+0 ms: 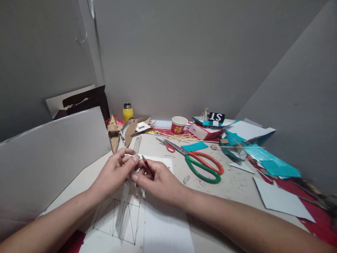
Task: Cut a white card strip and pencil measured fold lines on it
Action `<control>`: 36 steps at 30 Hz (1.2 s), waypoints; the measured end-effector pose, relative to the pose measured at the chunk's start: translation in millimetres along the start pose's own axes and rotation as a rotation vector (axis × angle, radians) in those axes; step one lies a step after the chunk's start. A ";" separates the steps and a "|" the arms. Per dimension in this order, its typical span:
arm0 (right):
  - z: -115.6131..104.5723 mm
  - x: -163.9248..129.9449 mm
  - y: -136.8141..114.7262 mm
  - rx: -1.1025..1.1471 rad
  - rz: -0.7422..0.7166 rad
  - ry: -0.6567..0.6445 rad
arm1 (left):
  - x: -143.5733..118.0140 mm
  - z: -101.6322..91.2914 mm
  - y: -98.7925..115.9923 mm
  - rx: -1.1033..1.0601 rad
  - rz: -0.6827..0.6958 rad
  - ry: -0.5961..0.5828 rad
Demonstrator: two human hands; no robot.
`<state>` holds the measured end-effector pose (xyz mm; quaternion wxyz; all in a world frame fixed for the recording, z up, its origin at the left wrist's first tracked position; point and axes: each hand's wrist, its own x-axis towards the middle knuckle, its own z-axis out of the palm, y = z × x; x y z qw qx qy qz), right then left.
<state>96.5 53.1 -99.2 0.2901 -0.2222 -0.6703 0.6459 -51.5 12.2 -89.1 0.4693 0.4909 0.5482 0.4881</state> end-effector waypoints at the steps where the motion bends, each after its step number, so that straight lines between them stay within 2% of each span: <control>1: -3.2 1.4 -1.3 0.016 -0.002 0.013 | 1.8 -1.8 0.1 -0.020 -0.015 -0.003; 3: -11.2 5.5 -2.8 0.008 0.020 0.079 | 7.0 -7.8 -1.0 -0.127 -0.079 -0.040; 6: -23.5 14.2 -1.3 0.015 0.085 0.213 | 16.0 -18.3 -4.1 -0.330 -0.209 -0.161; 9: -31.6 21.6 2.6 0.138 0.120 0.285 | 20.7 -23.6 -5.3 -0.391 -0.294 -0.260; 16: -36.9 25.2 5.5 0.356 0.164 0.342 | 13.0 -17.0 1.4 -0.298 -0.255 -0.196; 21: -38.7 26.3 7.0 0.432 0.191 0.246 | 11.2 -13.1 1.3 -0.248 -0.195 -0.244; 25: -38.7 25.3 6.5 0.433 0.143 0.258 | 12.1 -14.7 -1.0 -0.232 -0.209 -0.255; 28: -40.2 24.6 3.5 0.425 0.080 0.317 | 14.8 -23.0 0.2 -0.132 -0.206 -0.252; 31: -46.0 26.1 -2.1 0.426 -0.003 0.422 | 21.3 -36.2 3.5 -0.015 -0.126 -0.109; 36: -61.8 31.6 -16.7 0.397 -0.203 0.602 | 31.6 -53.1 9.3 -0.010 0.209 0.476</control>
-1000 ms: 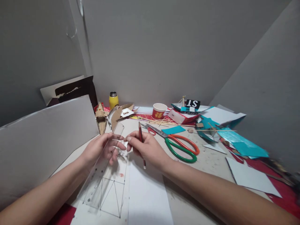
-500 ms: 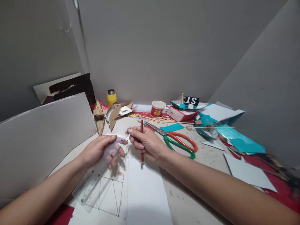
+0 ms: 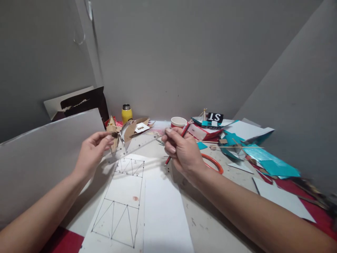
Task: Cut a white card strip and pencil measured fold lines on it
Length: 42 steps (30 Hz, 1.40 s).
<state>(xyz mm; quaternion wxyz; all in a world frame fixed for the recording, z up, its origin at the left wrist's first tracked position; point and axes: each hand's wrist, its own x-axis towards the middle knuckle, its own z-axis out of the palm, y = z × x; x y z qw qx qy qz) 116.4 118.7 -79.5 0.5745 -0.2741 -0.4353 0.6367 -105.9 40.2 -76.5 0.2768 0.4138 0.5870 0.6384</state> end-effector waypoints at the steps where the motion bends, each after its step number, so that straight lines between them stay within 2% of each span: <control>1: -0.6 1.2 -3.6 -0.007 -0.061 0.023 | 0.4 -0.5 1.4 -0.027 0.042 0.075; 3: -2.5 -1.1 -10.0 -0.055 -0.226 0.061 | -3.6 0.7 5.7 -0.058 0.060 0.105; 5: -5.3 -11.0 -14.2 -0.189 -0.437 0.081 | -13.2 4.8 11.2 -0.078 -0.033 -0.015; 6: -6.8 -18.3 -15.3 -0.305 -0.524 0.032 | -19.2 7.6 14.0 -0.093 -0.122 -0.124; 7: -8.1 -26.4 -15.5 -0.441 -0.588 -0.045 | -25.4 10.6 16.5 -0.147 -0.249 -0.254; 8: -8.8 -34.8 -14.9 -0.586 -0.604 -0.210 | -31.2 13.5 18.7 -0.205 -0.353 -0.358; 9: -8.7 -42.6 -13.6 -0.736 -0.554 -0.443 | -36.1 15.9 20.4 -0.259 -0.417 -0.430; 10: -7.8 -49.2 -11.8 -0.788 -0.535 -0.551 | -39.7 17.7 21.7 -0.298 -0.449 -0.474; 12: -4.3 -57.2 -7.0 -0.859 -0.537 -0.765 | -42.2 18.8 23.0 -0.297 -0.414 -0.502; 14: -0.8 -58.2 -1.8 -0.934 -0.648 -0.924 | -38.6 17.1 22.0 -0.235 -0.356 -0.529; 16: 0.8 -54.3 2.9 -0.995 -0.784 -1.011 | -30.9 14.4 17.9 -0.153 -0.312 -0.545; 18: 0.4 -47.9 6.5 -0.949 -0.822 -0.930 | -22.6 12.1 10.8 -0.076 -0.272 -0.515; 20: -0.1 -40.3 9.1 -0.842 -0.689 -0.702 | -16.6 11.0 2.3 -0.007 -0.235 -0.462; 22: 0.2 -31.7 11.5 -0.753 -0.408 -0.473 | -14.8 11.5 -5.6 0.035 -0.224 -0.435; 23: 0.4 -27.4 12.9 -0.708 -0.236 -0.401 | -15.6 12.4 -8.7 0.051 -0.225 -0.435; 26: 0.3 -16.6 18.8 -0.500 0.238 -0.372 | -23.1 17.7 -13.1 0.093 -0.247 -0.472; 28: -0.6 -13.1 23.0 -0.343 0.413 -0.407 | -29.9 22.2 -12.4 0.152 -0.251 -0.526; 30: -1.4 -12.2 25.9 -0.233 0.464 -0.424 | -35.1 25.6 -10.6 0.214 -0.234 -0.595; 33: -1.9 -11.7 26.3 -0.184 0.446 -0.392 | -35.4 25.4 -8.8 0.242 -0.228 -0.686; 39: -2.7 -3.9 21.9 -0.176 0.369 -0.262 | -20.4 12.6 -8.5 0.244 -0.351 -0.919; 42: -2.9 -2.0 21.1 -0.175 0.363 -0.227 | -17.9 11.0 -9.7 0.244 -0.329 -0.906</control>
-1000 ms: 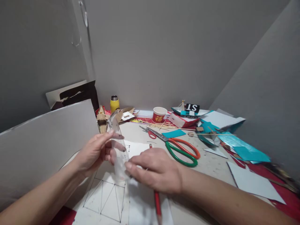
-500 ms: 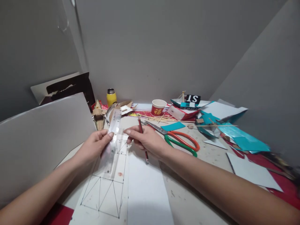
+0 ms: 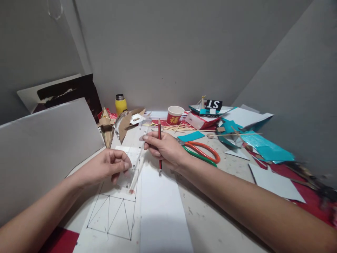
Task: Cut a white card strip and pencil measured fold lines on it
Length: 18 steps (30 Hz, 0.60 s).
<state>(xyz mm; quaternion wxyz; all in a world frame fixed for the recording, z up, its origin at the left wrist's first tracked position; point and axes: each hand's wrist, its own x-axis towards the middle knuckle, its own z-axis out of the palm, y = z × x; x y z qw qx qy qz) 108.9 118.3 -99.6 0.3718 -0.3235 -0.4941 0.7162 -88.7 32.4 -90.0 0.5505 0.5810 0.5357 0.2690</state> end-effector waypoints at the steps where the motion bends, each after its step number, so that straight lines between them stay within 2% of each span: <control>1: -0.3 0.2 0.0 0.002 0.000 0.019 | 0.8 -0.1 -0.7 0.007 0.007 0.049; 4: -2.0 1.6 1.5 0.022 0.035 0.061 | 5.2 -1.4 -4.3 0.063 0.040 0.261; 6: -3.5 3.3 4.6 0.044 0.088 0.064 | 8.8 -3.6 -7.7 0.088 0.036 0.337; 12: -7.3 9.2 20.3 0.087 0.205 0.011 | 16.1 -8.9 -20.1 -0.035 -0.052 0.295; 18: -13.7 15.7 27.0 0.115 0.326 -0.047 | 20.3 -11.8 -27.2 -0.020 -0.083 0.301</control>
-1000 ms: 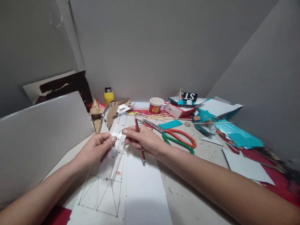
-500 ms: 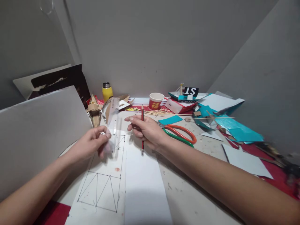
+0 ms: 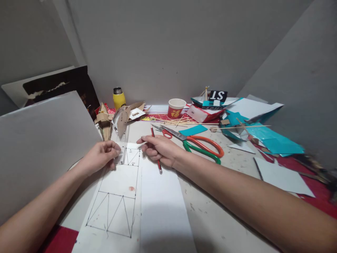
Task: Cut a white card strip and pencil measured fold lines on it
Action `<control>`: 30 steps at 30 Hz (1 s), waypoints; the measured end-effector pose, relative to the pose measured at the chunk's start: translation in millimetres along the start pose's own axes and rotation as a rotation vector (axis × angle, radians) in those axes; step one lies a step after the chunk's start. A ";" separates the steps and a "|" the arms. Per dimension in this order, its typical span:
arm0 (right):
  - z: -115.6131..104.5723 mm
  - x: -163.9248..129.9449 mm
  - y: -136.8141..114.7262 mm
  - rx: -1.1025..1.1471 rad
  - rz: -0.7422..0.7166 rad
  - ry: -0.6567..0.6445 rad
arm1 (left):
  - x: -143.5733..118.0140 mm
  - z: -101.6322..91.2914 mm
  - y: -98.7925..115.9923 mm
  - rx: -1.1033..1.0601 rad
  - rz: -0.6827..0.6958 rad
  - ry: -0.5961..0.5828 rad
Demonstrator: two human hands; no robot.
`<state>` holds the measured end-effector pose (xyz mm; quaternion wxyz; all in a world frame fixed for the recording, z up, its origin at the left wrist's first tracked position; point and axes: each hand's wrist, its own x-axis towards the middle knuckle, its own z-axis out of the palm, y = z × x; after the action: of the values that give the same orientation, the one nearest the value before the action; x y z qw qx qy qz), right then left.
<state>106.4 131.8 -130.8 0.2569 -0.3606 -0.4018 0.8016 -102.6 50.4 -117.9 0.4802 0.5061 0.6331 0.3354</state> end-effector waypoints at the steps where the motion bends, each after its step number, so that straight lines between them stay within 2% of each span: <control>1: -1.0 0.9 -0.3 0.002 0.013 -0.005 | 0.5 -0.2 -0.4 0.007 -0.008 0.000; 20: -5.9 5.3 -0.4 -0.011 0.050 -0.055 | 3.0 0.2 -4.9 0.096 -0.061 0.024; 30: -3.9 1.8 -2.4 -0.024 0.043 -0.059 | 1.0 6.3 1.1 0.078 -0.070 0.065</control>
<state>108.6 136.2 -131.1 0.2234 -0.3484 -0.4110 0.8122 -96.3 51.2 -119.1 0.4509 0.4909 0.6781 0.3097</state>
